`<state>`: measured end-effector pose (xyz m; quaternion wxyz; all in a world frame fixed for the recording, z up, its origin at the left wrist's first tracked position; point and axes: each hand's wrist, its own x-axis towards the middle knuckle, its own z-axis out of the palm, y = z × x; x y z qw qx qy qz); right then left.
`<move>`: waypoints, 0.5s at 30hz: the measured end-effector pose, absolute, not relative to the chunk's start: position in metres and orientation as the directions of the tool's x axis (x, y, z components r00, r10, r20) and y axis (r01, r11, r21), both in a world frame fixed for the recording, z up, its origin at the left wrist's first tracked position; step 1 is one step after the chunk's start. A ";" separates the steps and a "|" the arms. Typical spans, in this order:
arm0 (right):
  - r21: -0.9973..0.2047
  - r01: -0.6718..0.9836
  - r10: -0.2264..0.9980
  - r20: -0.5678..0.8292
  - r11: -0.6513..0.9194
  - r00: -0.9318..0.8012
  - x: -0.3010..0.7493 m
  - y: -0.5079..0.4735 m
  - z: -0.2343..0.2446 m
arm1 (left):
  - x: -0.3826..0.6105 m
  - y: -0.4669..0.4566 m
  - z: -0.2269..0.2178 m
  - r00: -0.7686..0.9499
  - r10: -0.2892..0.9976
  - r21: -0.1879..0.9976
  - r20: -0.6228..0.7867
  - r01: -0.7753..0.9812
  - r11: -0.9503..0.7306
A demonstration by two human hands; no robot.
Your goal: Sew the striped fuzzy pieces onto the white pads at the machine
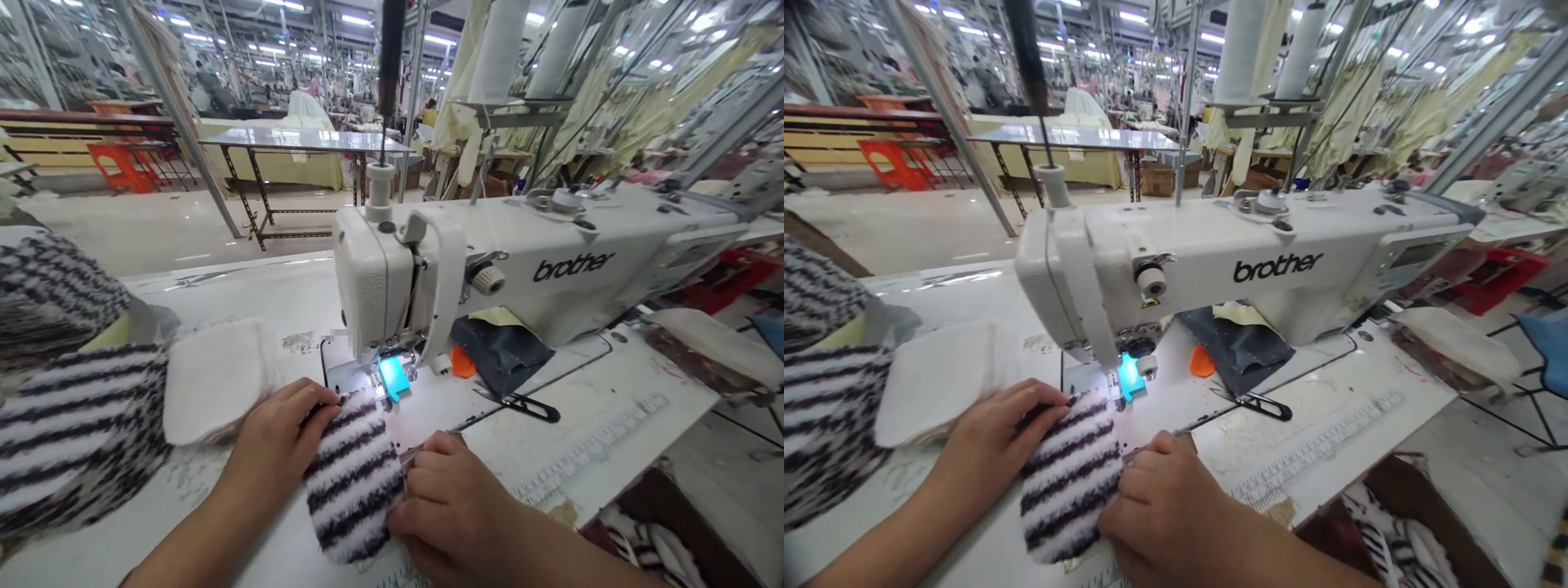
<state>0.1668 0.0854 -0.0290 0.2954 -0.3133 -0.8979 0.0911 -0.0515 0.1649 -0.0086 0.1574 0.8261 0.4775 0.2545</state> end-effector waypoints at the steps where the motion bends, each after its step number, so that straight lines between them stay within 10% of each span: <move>1: -0.361 0.508 0.623 0.463 0.782 -0.630 0.167 0.085 -0.029 | -0.051 0.165 -0.008 0.416 0.865 0.496 0.280 0.709 -0.501; 15: -0.380 0.545 0.663 0.481 0.748 -0.574 0.167 0.085 -0.028 | -0.047 0.166 -0.010 0.433 0.805 0.406 0.406 0.703 -0.583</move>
